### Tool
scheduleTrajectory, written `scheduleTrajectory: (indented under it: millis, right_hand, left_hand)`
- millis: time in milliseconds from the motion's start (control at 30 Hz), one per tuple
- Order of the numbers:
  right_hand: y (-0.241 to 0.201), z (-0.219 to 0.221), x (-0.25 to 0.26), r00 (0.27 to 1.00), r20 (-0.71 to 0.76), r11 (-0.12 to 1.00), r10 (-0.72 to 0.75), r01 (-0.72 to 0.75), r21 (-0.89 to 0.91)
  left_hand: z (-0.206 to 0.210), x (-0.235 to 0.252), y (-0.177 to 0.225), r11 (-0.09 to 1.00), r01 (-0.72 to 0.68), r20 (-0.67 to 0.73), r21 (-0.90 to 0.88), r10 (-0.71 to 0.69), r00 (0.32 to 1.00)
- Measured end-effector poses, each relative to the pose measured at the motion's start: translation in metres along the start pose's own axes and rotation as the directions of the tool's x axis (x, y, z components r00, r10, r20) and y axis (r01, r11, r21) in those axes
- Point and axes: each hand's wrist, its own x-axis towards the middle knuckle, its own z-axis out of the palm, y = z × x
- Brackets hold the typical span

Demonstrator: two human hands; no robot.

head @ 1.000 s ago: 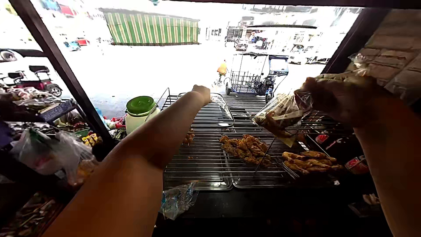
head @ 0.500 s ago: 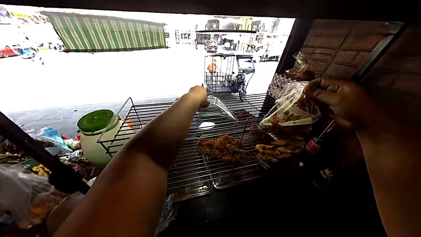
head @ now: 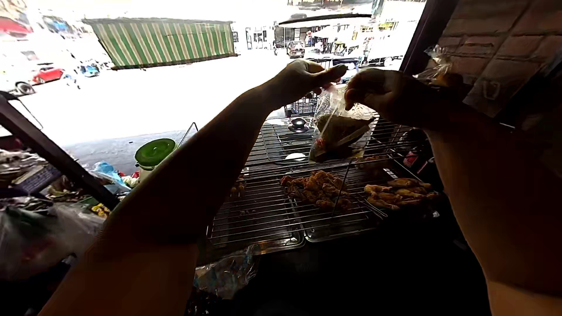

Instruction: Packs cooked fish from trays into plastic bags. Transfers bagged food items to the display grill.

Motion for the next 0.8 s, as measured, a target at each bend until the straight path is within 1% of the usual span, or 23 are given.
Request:
scheduleTrajectory:
  millis: [33, 67, 133, 167, 200, 267, 333, 433, 533, 567, 633, 733, 800]
  right_hand:
    - [-0.002, 0.009, 0.013, 0.998, 0.018, 0.998, -0.063, 0.063, 0.006]
    - [-0.005, 0.017, 0.026, 0.989, 0.036, 0.989, -0.145, 0.145, -0.003]
    - [-0.014, 0.035, 0.051, 0.957, 0.058, 0.959, -0.283, 0.284, -0.015]
    - [-0.023, 0.045, 0.061, 0.956, 0.067, 0.958, -0.287, 0.286, 0.018]
    - [-0.034, 0.056, 0.07, 0.964, 0.067, 0.965, -0.256, 0.252, 0.067]
    - [-0.056, 0.079, 0.085, 0.986, 0.06, 0.974, -0.156, 0.144, 0.174]
    - [-0.07, 0.101, 0.098, 0.995, 0.033, 0.977, -0.089, 0.081, 0.197]
    - [-0.076, 0.124, 0.111, 0.996, -0.023, 0.981, -0.083, 0.086, 0.174]
    - [-0.073, 0.135, 0.111, 0.992, -0.063, 0.981, -0.113, 0.121, 0.153]
    - [-0.07, 0.138, 0.108, 0.991, -0.065, 0.98, -0.119, 0.128, 0.152]
    - [-0.063, 0.143, 0.1, 0.992, -0.057, 0.98, -0.111, 0.119, 0.159]
    - [-0.057, 0.149, 0.085, 0.995, -0.026, 0.98, -0.101, 0.104, 0.17]
    - [-0.052, 0.151, 0.075, 0.994, -0.006, 0.979, -0.113, 0.113, 0.167]
  left_hand:
    - [-0.008, -0.012, 0.009, 0.999, -0.023, 0.04, 0.042, 0.021, 0.999]
    - [-0.016, -0.023, 0.015, 0.99, -0.028, 0.06, 0.135, 0.02, 0.998]
    - [-0.034, -0.043, 0.015, 0.954, -0.001, 0.047, 0.3, -0.013, 0.999]
    - [-0.044, -0.053, 0.014, 0.941, 0.039, 0.02, 0.336, -0.049, 0.999]
    - [-0.053, -0.064, 0.012, 0.934, 0.096, -0.007, 0.345, -0.1, 0.995]
    - [-0.069, -0.084, 0.01, 0.916, 0.225, -0.063, 0.333, -0.216, 0.974]
    - [-0.081, -0.102, 0.006, 0.897, 0.345, -0.134, 0.275, -0.319, 0.938]
    - [-0.093, -0.123, 0.006, 0.859, 0.467, -0.242, 0.209, -0.417, 0.876]
    - [-0.109, -0.137, -0.006, 0.762, 0.568, -0.379, 0.311, -0.448, 0.809]
    - [-0.114, -0.142, -0.013, 0.738, 0.597, -0.423, 0.314, -0.454, 0.784]
    - [-0.12, -0.152, -0.027, 0.725, 0.636, -0.486, 0.265, -0.469, 0.737]
    - [-0.118, -0.168, -0.043, 0.722, 0.669, -0.545, 0.179, -0.493, 0.678]
    - [-0.114, -0.177, -0.051, 0.726, 0.672, -0.566, 0.149, -0.495, 0.66]
